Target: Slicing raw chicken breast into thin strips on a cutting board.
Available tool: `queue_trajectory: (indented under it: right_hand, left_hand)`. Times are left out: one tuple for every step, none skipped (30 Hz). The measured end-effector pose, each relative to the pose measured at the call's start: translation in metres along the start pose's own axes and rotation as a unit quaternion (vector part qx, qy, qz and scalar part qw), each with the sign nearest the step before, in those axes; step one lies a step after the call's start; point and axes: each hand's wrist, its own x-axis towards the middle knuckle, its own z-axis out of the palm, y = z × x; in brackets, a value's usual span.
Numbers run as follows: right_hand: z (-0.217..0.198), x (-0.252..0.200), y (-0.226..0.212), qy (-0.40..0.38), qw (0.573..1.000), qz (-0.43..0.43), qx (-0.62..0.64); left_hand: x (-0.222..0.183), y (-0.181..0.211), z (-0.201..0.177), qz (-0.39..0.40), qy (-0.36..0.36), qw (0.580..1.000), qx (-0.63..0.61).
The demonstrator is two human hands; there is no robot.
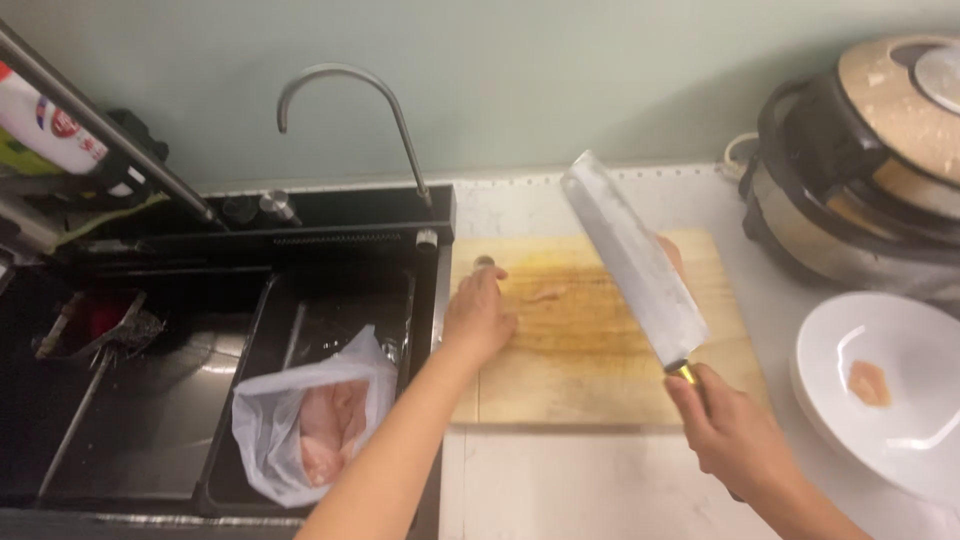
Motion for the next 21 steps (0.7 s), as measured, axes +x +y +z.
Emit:
queue_trajectory:
  right_hand:
    - [0.002,-0.003,-0.001,-0.003,1.0,0.004,-0.001]
    - [0.004,-0.005,-0.003,-0.09,0.99,0.02,-0.11]
    - [0.006,-0.007,-0.005,-0.175,0.96,0.033,-0.217]
    - [-0.005,-0.015,-0.012,-0.177,0.959,0.036,-0.217]
    - [-0.017,-0.021,-0.021,-0.169,0.967,0.053,-0.184]
    - [-0.029,-0.026,-0.031,-0.161,0.973,0.07,-0.15]
    - [-0.025,-0.025,-0.026,-0.161,0.973,0.072,-0.149]
    - [-0.021,-0.025,-0.02,-0.123,0.981,0.066,-0.137]
    - [-0.019,-0.022,-0.015,-0.082,0.987,0.059,-0.126]
    - [-0.007,-0.014,0.004,-0.08,0.987,0.058,-0.127]
    - [0.005,-0.006,0.021,-0.095,0.972,0.032,-0.211]
    - [0.016,0.002,0.038,-0.109,0.95,0.005,-0.293]
    - [0.005,-0.009,0.028,-0.106,0.95,0.005,-0.292]
    - [-0.006,-0.02,0.018,-0.138,0.97,0.04,-0.198]
    - [-0.018,-0.028,0.006,-0.165,0.979,0.069,-0.101]
    - [-0.022,-0.024,0.002,-0.161,0.98,0.063,-0.101]
    - [-0.023,-0.027,0.002,-0.127,0.985,0.087,-0.08]
    - [-0.024,-0.03,0.001,-0.092,0.988,0.11,-0.059]
    - [-0.021,-0.027,0.006,-0.088,0.988,0.109,-0.059]
    - [-0.018,-0.025,0.011,-0.081,0.987,0.081,-0.11]
    - [-0.013,-0.026,0.018,-0.078,0.982,0.057,-0.162]
  left_hand:
    - [0.001,-0.009,0.008,-0.001,-0.004,1.0,-0.001]
    - [0.001,-0.018,0.015,0.032,0.027,0.999,0.01]
    - [0.003,-0.027,0.022,0.066,0.06,0.996,0.021]
    - [0.0,-0.026,0.022,0.066,0.057,0.996,0.02]
    - [0.001,-0.025,0.021,0.074,0.068,0.995,0.013]
    - [0.002,-0.024,0.019,0.083,0.079,0.993,0.006]
    - [-0.001,-0.02,0.015,0.084,0.077,0.993,0.007]
    - [-0.005,-0.015,0.011,0.073,0.062,0.995,0.008]
    - [-0.007,-0.01,0.008,0.063,0.05,0.997,0.009]
    - [-0.007,-0.012,0.015,0.063,0.052,0.997,0.008]
    - [-0.006,-0.015,0.02,0.069,0.07,0.995,0.001]
    - [-0.005,-0.018,0.026,0.075,0.089,0.993,-0.005]
    - [-0.006,-0.015,0.023,0.077,0.09,0.993,-0.005]
    - [-0.007,-0.012,0.021,0.052,0.053,0.997,-0.003]
    - [-0.004,-0.01,0.016,0.025,0.02,0.999,0.001]
    - [0.0,-0.01,0.015,0.025,0.027,0.999,0.001]
    - [-0.003,-0.011,0.017,0.046,0.048,0.998,-0.006]
    - [-0.006,-0.012,0.02,0.067,0.069,0.995,-0.014]
    - [-0.005,-0.011,0.02,0.068,0.072,0.995,-0.015]
    - [-0.004,-0.011,0.021,0.066,0.072,0.995,-0.018]
    - [-0.008,-0.011,0.023,0.061,0.066,0.996,-0.022]
